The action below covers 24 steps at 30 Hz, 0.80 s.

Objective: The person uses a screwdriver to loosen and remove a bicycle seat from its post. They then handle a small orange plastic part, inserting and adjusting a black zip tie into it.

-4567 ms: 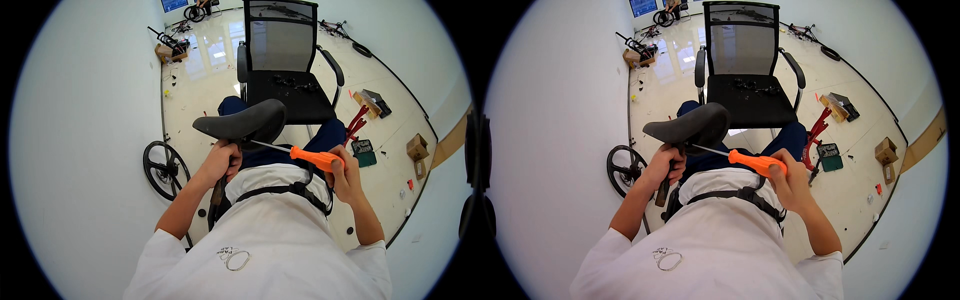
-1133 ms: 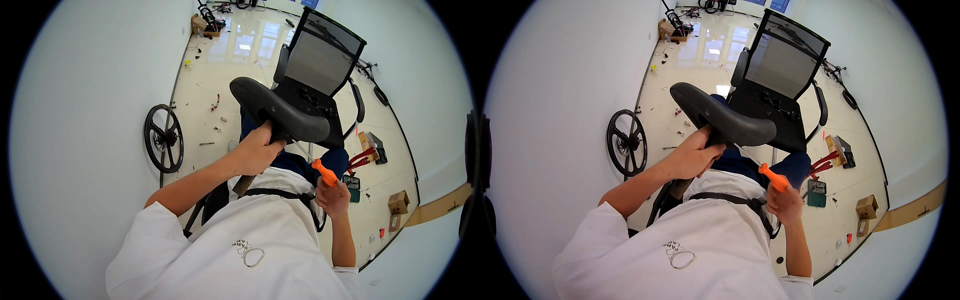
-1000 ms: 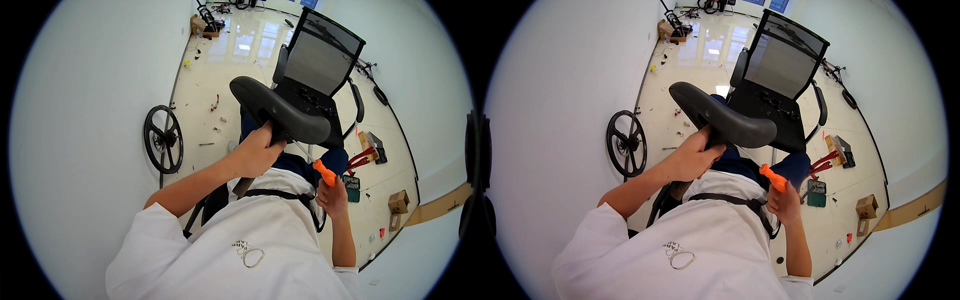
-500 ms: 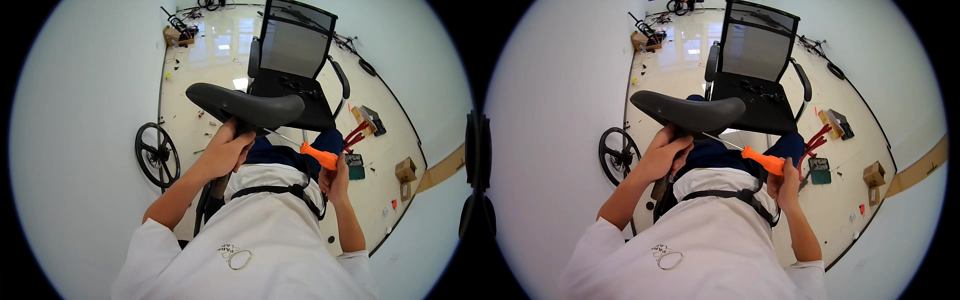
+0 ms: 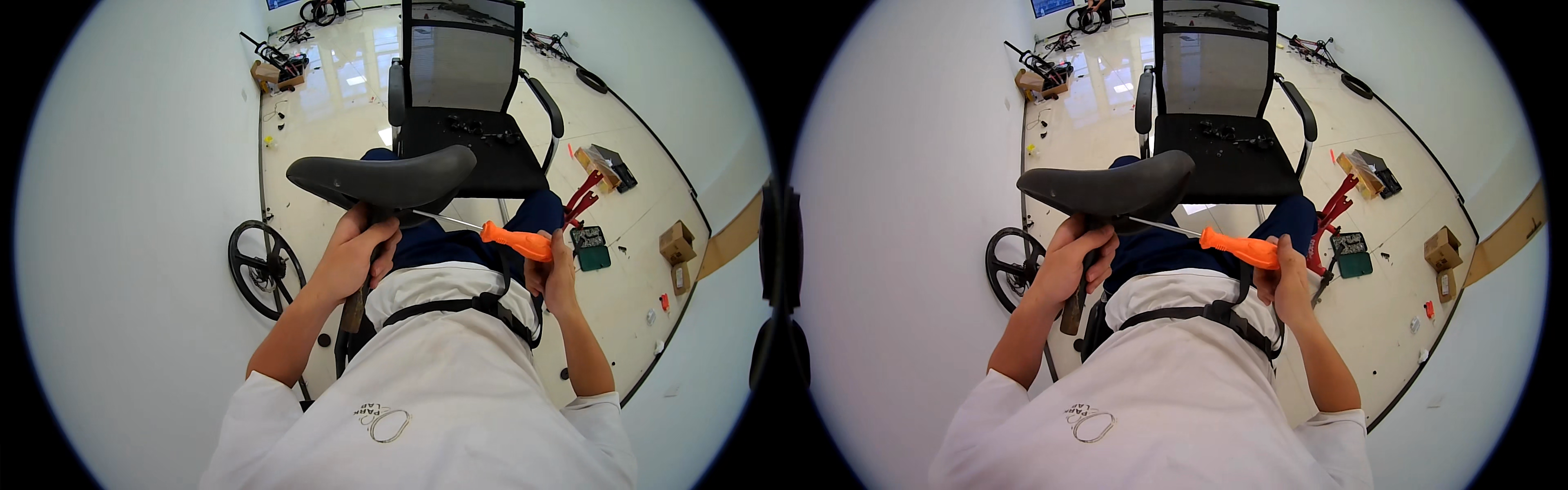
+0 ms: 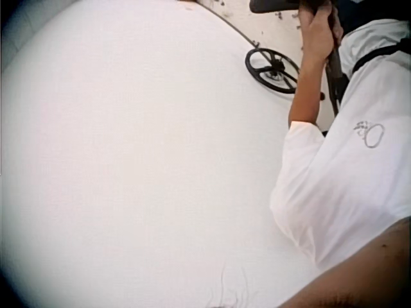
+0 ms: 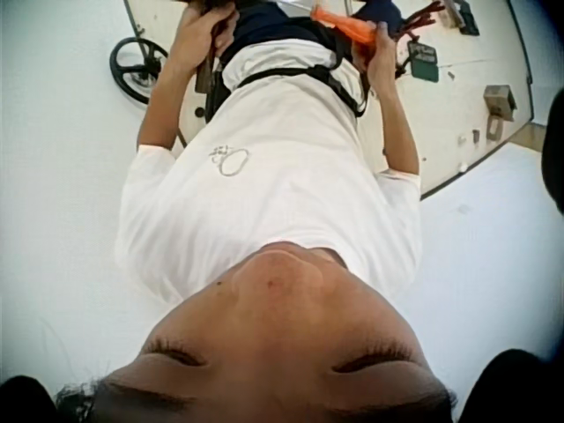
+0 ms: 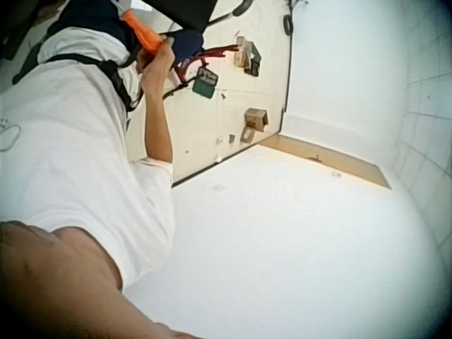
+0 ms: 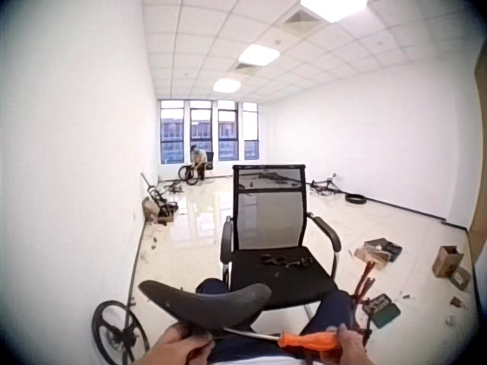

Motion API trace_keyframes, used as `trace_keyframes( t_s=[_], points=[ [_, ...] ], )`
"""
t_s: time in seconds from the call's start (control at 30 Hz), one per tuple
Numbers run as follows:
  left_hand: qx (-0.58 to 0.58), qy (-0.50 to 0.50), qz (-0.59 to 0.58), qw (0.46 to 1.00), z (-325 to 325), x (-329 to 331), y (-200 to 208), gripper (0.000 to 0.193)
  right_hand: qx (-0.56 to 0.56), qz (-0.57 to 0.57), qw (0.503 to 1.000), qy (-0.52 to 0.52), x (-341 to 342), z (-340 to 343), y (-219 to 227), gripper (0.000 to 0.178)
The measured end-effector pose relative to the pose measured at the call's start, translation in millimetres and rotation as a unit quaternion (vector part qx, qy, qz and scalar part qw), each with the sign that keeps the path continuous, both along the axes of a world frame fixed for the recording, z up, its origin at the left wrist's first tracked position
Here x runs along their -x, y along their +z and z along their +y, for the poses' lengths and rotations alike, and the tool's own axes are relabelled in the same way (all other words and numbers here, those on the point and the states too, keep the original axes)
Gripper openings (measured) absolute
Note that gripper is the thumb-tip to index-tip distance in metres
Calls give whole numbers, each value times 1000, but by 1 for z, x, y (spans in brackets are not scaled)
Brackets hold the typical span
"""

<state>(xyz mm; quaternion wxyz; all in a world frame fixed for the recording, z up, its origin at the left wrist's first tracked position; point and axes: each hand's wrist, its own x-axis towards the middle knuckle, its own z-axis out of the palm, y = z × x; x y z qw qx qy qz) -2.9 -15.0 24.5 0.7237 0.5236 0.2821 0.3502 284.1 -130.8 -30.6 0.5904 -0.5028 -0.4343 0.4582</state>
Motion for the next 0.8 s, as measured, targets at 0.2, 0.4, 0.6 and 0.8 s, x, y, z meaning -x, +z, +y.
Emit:
trace_keyframes(
  t_s=[0.2, 0.4, 0.6, 0.8],
  points=[
    [0, 7, 2, 1000, 1, -1, 0, 14, -69, 26, 997, -28, 12, 1, 4, 43],
    [-29, 14, 1, 999, 0, -2, 1, 13, 52, 26, 995, 80, -6, 3, -14, 48],
    [-10, 9, -12, 1000, 3, 1, 2, 13, -12, 7, 999, 46, 10, 0, 0, 53],
    [-16, 7, 0, 1000, 3, -1, 0, 13, 32, 30, 998, 48, -3, -1, -16, 55]
  ],
)
